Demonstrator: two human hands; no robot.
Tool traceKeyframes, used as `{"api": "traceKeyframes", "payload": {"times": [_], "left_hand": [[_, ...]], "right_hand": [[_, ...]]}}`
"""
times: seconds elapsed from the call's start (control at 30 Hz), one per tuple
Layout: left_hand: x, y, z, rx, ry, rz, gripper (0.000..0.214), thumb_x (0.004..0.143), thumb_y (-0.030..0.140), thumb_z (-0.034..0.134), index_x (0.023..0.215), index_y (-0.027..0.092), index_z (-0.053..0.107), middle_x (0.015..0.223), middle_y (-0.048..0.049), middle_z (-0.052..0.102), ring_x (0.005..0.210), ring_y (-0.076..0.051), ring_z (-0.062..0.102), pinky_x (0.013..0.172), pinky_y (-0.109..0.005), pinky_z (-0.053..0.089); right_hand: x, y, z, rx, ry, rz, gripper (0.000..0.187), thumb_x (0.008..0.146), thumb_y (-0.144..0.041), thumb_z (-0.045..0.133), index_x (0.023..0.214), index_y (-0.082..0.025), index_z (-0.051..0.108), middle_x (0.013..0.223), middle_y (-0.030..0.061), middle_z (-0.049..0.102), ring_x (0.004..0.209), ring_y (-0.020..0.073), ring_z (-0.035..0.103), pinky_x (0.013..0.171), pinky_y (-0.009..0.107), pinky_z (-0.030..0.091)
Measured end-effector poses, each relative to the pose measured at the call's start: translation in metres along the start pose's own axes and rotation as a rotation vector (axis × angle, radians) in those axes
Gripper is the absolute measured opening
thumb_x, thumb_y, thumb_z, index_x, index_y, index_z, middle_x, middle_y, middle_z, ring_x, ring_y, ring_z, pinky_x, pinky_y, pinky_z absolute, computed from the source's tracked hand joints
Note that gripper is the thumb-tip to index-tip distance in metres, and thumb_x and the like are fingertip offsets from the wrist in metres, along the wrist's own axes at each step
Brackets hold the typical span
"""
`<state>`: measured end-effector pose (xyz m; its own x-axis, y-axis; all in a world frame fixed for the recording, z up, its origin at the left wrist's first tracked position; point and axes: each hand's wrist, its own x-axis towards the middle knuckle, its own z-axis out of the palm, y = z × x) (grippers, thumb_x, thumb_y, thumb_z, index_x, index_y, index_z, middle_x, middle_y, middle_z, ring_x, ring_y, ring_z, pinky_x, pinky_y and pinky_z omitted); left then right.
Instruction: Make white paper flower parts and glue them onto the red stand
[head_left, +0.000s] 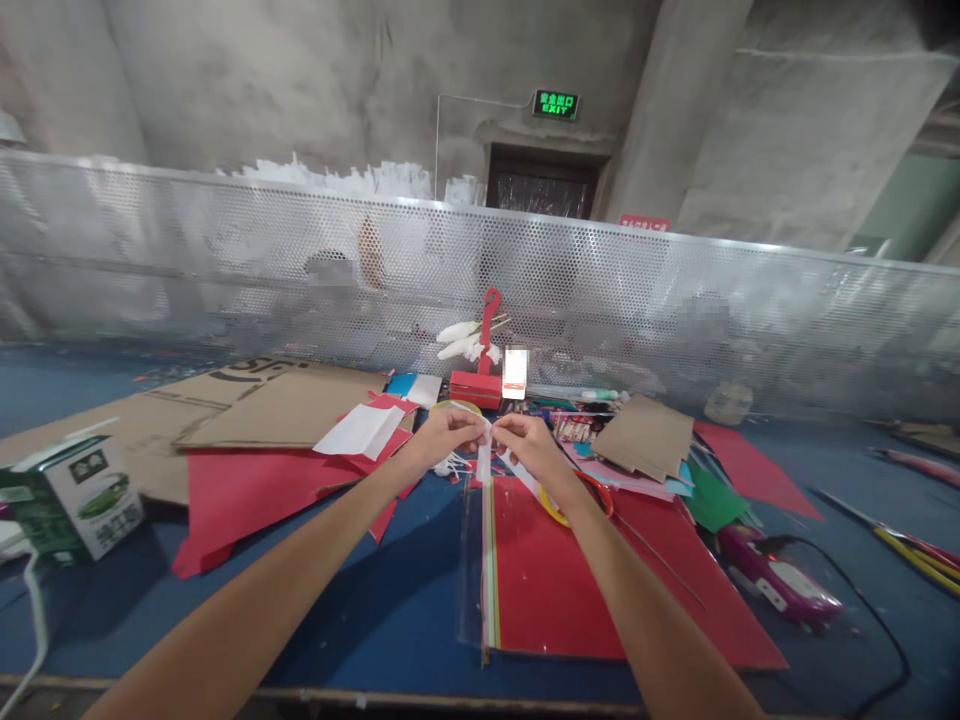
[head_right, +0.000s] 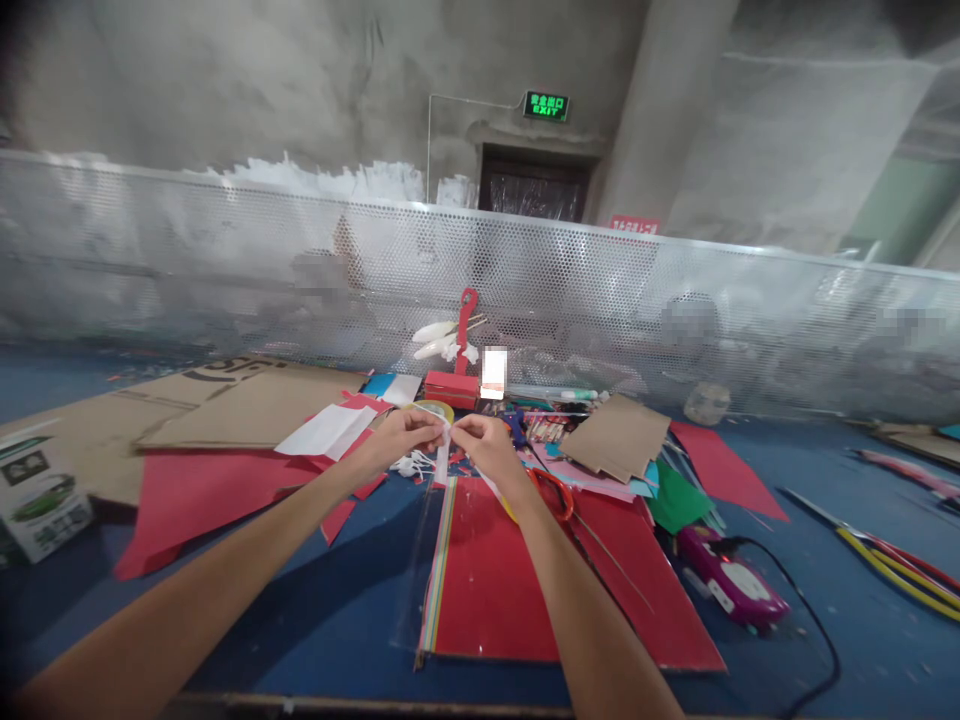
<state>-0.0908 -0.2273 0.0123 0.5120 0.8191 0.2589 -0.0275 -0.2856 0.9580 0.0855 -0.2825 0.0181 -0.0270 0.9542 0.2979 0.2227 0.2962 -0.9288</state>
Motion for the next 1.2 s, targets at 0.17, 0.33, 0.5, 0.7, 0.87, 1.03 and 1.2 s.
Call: {"api": "traceKeyframes", "payload": {"times": [0.17,0.33,0.5,0.7,0.87,1.03,1.2], "left_hand": [[-0.002,0.003,0.0,-0.038,-0.009,-0.004,0.03,0.075,0.041,0.073,0.084,0.013,0.071,0.076,-0.0052,0.07,0.061,-0.01,0.059,0.062,-0.022,0.049],[-0.002,0.001,0.0,0.078,-0.049,0.045,0.036,0.076,0.047,0.074,0.085,0.013,0.067,0.074,-0.0036,0.067,0.064,-0.011,0.059,0.063,-0.024,0.049],[0.0,-0.003,0.0,0.156,-0.009,0.042,0.035,0.073,0.044,0.076,0.085,0.014,0.063,0.069,-0.0006,0.064,0.061,-0.012,0.058,0.06,-0.024,0.047],[0.002,-0.005,0.001,0.141,0.039,0.051,0.029,0.074,0.041,0.071,0.083,0.015,0.062,0.074,-0.0013,0.066,0.064,-0.014,0.061,0.061,-0.025,0.048],[0.006,-0.016,-0.004,0.23,-0.017,0.119,0.027,0.079,0.042,0.066,0.079,0.016,0.059,0.067,0.0005,0.061,0.059,-0.012,0.056,0.059,-0.024,0.046],[0.006,-0.019,-0.006,0.282,-0.045,0.158,0.028,0.076,0.042,0.07,0.079,0.016,0.058,0.069,0.0007,0.059,0.062,-0.012,0.056,0.058,-0.023,0.044],[0.003,-0.014,-0.006,0.246,-0.088,0.118,0.035,0.078,0.05,0.069,0.082,0.016,0.06,0.071,0.0004,0.06,0.061,-0.012,0.056,0.059,-0.023,0.046]], "right_hand": [[-0.001,-0.002,-0.001,0.022,-0.004,0.021,0.02,0.075,-0.038,0.065,0.075,-0.018,0.066,0.059,-0.0013,0.06,0.047,0.0106,0.047,0.043,0.023,0.033],[0.003,0.008,0.0,-0.014,-0.007,-0.049,0.022,0.076,-0.039,0.064,0.077,-0.017,0.068,0.06,0.0003,0.061,0.051,0.012,0.051,0.045,0.023,0.035],[0.005,0.011,0.001,-0.065,0.002,-0.072,0.019,0.076,-0.035,0.064,0.076,-0.017,0.068,0.065,0.0021,0.065,0.056,0.0134,0.056,0.048,0.023,0.038],[0.006,0.013,0.001,-0.092,0.018,-0.064,0.016,0.078,-0.032,0.061,0.073,-0.017,0.065,0.065,0.0015,0.065,0.056,0.0136,0.056,0.051,0.023,0.04],[0.004,0.013,0.004,-0.117,-0.038,-0.097,0.025,0.082,-0.042,0.063,0.077,-0.018,0.063,0.069,0.0006,0.064,0.059,0.0127,0.055,0.054,0.023,0.041],[0.005,0.019,0.005,-0.149,-0.062,-0.171,0.034,0.078,-0.051,0.07,0.077,-0.018,0.059,0.071,-0.0005,0.062,0.064,0.0127,0.055,0.059,0.023,0.043],[0.007,0.02,0.002,-0.107,-0.085,-0.123,0.033,0.081,-0.05,0.066,0.074,-0.018,0.06,0.066,-0.0001,0.061,0.06,0.0133,0.055,0.054,0.023,0.042]]}}
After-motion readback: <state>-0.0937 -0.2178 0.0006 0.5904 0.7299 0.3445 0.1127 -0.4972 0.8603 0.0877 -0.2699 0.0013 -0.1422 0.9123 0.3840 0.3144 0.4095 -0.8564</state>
